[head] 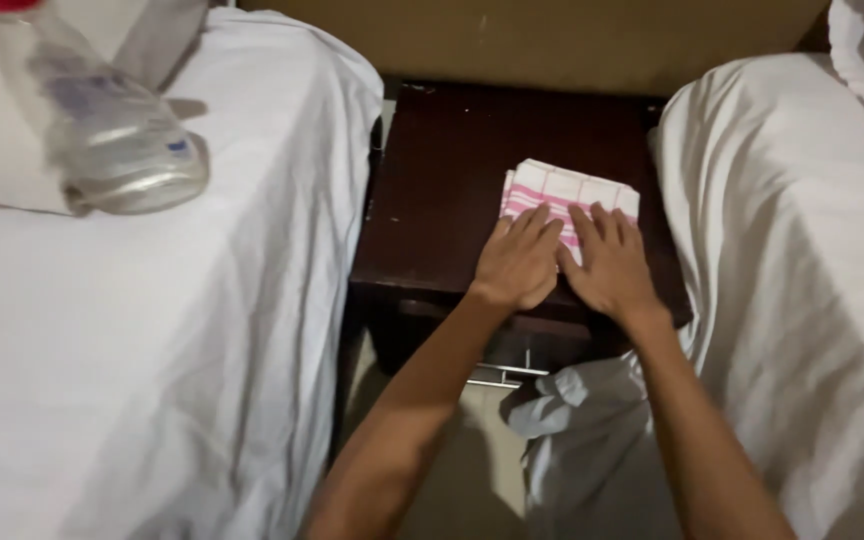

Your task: The person sprays a liquid from a bottle onto a wooden nightstand between two beds and wipes the surface with a cloth. They then move to the second nightstand and repeat the spraying and wiping process.

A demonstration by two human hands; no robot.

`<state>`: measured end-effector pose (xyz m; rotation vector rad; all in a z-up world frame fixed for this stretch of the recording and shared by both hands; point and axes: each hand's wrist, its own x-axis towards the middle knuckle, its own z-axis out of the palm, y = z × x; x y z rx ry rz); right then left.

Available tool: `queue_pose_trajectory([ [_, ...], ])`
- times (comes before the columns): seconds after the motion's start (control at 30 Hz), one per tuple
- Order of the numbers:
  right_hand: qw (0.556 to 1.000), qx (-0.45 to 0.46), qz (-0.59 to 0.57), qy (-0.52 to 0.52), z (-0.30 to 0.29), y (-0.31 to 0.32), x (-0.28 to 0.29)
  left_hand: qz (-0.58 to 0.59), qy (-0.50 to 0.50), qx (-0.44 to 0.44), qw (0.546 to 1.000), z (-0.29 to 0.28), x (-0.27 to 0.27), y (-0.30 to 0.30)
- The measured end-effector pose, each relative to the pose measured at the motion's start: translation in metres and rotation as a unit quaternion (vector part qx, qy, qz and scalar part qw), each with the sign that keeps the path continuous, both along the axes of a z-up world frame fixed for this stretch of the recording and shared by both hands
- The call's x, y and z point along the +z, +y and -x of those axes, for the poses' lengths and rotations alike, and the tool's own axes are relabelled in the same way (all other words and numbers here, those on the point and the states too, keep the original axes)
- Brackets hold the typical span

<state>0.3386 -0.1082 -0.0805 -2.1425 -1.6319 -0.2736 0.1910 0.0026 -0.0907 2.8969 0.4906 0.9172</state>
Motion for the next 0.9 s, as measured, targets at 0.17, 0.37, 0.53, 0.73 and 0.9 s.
queue_pose_trajectory([
  [0.17,0.993,-0.038,0.067,0.089,0.003,0.027,0.019,0.067,0.046,0.04,0.996,0.002,0.016,0.018],
  [0.37,0.995,0.007,0.097,0.007,0.035,0.1,0.004,0.04,0.044,0.152,0.987,0.02,0.01,0.077],
  [0.53,0.991,0.049,0.122,0.025,0.078,0.142,0.021,0.127,0.119,0.197,0.965,0.069,0.047,0.108],
  [0.73,0.991,0.053,0.118,0.023,0.075,0.175,0.011,0.044,0.017,0.165,0.985,0.065,-0.001,0.171],
  [0.9,0.992,0.06,0.105,-0.021,0.044,0.231,-0.002,0.051,0.016,0.134,0.99,0.002,-0.054,0.246],
])
